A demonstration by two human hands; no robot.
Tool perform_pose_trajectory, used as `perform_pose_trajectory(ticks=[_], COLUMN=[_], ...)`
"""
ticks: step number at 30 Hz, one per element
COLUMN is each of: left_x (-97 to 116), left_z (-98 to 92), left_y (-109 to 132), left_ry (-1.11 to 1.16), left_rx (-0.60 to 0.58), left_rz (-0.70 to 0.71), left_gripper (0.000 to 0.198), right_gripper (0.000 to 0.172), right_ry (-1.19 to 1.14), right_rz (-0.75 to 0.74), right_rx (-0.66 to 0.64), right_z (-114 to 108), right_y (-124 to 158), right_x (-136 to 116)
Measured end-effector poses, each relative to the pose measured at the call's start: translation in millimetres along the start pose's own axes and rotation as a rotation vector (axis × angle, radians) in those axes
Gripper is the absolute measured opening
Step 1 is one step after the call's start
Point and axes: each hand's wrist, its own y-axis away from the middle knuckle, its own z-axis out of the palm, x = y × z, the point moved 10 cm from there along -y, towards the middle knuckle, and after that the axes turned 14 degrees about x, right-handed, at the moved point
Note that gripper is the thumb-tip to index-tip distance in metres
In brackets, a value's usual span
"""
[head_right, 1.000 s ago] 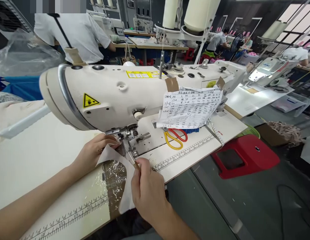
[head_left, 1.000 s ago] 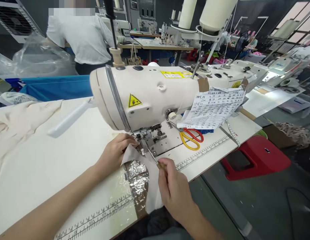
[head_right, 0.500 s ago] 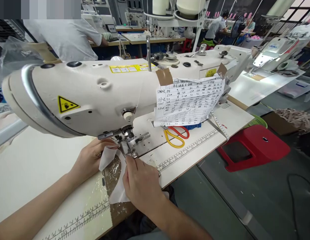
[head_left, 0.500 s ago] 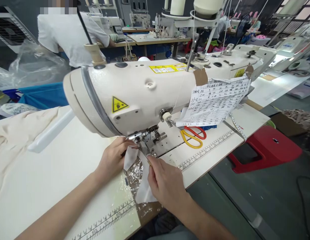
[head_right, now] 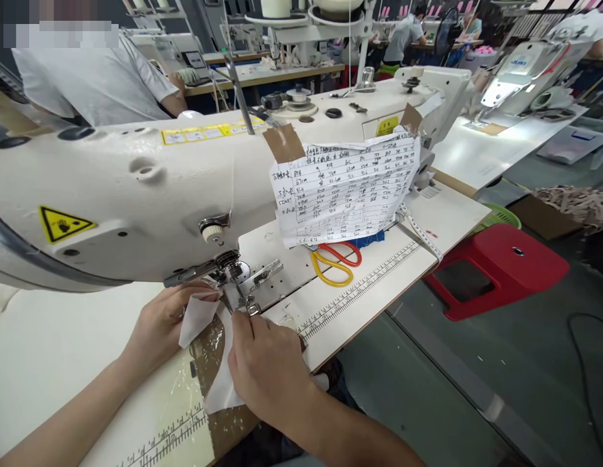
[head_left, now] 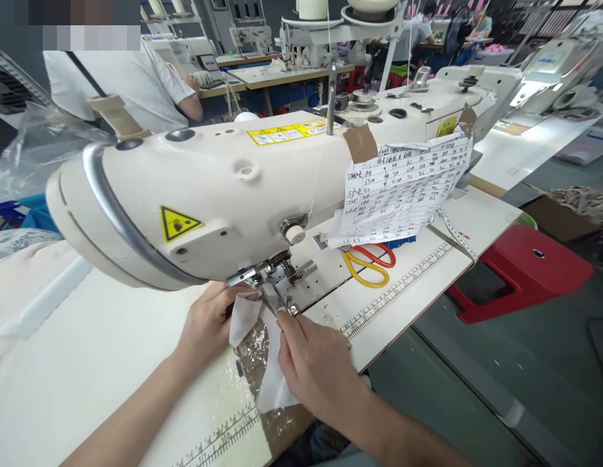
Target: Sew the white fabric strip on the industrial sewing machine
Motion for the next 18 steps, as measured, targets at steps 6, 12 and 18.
perform_pose_trajectory(ticks=[6, 12, 18], left_x=[1, 1, -8], left_z=[0.4, 3.3, 9.9], left_y=[0, 2, 7], left_ry=[-0.034, -0.058, -0.137], left_rx=[-0.021, -0.042, -0.089], left_rz=[0.015, 0.005, -0.033], left_gripper=[0.007, 0.008, 0.014], right_gripper=[0.023, 0.026, 0.027], right_ry=[0.011, 0.022, 0.058], right_rz=[-0.009, -0.003, -0.037], right_rx=[-0.018, -0.005, -0.005], right_z=[2, 2, 3], right_y=[-2, 0, 1], right_x=[-1, 0, -4])
